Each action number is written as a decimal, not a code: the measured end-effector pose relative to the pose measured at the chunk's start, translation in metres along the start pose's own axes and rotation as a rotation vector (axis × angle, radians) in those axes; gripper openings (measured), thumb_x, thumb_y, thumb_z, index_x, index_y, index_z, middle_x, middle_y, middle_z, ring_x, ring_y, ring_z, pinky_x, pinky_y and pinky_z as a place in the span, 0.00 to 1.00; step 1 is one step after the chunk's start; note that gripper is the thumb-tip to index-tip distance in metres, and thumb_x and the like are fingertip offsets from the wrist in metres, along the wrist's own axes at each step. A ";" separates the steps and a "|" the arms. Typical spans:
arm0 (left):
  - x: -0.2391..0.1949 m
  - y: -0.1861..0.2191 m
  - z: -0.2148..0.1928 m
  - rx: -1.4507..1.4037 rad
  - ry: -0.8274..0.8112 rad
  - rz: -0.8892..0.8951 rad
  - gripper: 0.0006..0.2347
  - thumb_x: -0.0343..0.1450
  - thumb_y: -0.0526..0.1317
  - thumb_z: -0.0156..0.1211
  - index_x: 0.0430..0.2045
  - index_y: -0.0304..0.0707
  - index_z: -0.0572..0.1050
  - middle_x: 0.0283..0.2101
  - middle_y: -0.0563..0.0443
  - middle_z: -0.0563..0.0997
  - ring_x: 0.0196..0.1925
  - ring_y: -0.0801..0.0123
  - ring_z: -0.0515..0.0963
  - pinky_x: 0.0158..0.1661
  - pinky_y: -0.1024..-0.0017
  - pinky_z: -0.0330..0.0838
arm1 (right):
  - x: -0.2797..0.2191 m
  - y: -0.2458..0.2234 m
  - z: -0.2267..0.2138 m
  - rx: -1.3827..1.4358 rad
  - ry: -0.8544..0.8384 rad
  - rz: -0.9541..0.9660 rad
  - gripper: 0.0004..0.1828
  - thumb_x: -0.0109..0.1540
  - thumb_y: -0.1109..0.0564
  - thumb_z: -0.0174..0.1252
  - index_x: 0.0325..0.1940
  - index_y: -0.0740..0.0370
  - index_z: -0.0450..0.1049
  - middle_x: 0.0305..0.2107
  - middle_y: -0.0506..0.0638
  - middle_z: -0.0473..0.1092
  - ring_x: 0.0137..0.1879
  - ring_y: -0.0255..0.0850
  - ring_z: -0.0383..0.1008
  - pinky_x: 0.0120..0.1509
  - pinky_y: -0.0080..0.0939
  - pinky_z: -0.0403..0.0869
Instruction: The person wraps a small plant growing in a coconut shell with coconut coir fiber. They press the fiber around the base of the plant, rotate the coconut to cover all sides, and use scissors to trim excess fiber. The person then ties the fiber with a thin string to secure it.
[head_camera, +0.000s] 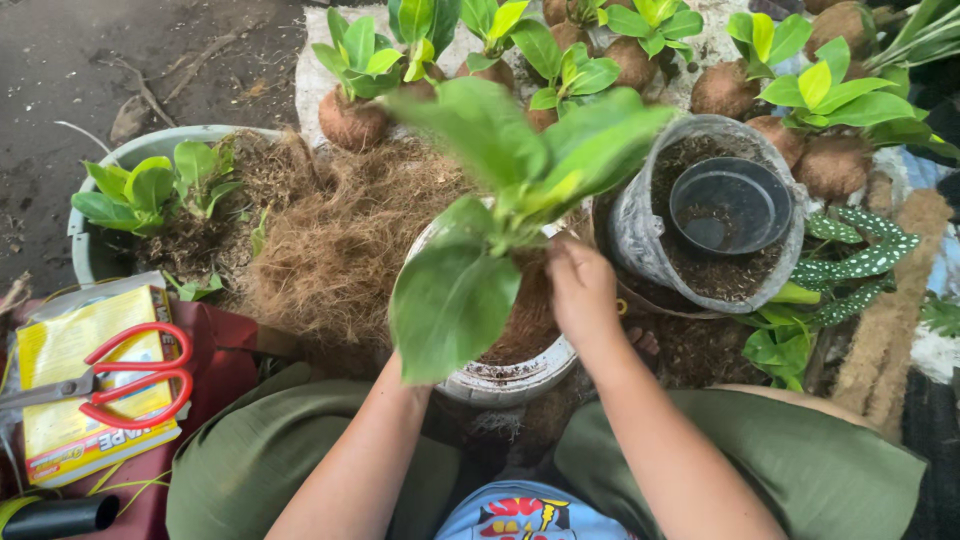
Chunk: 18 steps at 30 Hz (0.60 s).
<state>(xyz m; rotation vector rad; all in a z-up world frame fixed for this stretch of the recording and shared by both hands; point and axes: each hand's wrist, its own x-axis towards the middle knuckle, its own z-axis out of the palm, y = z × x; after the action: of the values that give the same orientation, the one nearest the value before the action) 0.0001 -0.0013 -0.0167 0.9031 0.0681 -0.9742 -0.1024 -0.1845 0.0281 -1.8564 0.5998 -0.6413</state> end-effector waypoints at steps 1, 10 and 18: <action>0.000 0.000 0.000 -0.013 -0.007 -0.001 0.15 0.71 0.38 0.60 0.52 0.40 0.75 0.52 0.49 0.79 0.51 0.63 0.78 0.49 0.62 0.75 | -0.001 -0.010 0.001 0.037 0.002 0.062 0.17 0.71 0.53 0.49 0.29 0.62 0.69 0.18 0.42 0.61 0.24 0.30 0.59 0.29 0.33 0.60; 0.005 -0.005 0.004 -0.009 0.081 0.058 0.15 0.71 0.37 0.62 0.51 0.34 0.75 0.51 0.45 0.79 0.50 0.60 0.81 0.47 0.58 0.77 | -0.015 -0.068 -0.015 -0.027 -0.152 0.061 0.11 0.67 0.59 0.49 0.33 0.64 0.73 0.21 0.45 0.66 0.28 0.31 0.65 0.32 0.35 0.65; 0.007 0.010 0.018 -0.164 0.141 0.118 0.23 0.70 0.45 0.62 0.59 0.40 0.69 0.60 0.45 0.73 0.61 0.55 0.71 0.60 0.50 0.67 | -0.073 -0.046 0.034 0.266 -0.679 0.479 0.19 0.71 0.51 0.44 0.35 0.64 0.74 0.14 0.45 0.61 0.19 0.32 0.60 0.24 0.35 0.64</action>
<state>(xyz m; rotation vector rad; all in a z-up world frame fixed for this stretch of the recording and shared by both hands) 0.0054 -0.0164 -0.0020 0.8141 0.2099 -0.7824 -0.1278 -0.0981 0.0491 -1.4720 0.4462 0.2221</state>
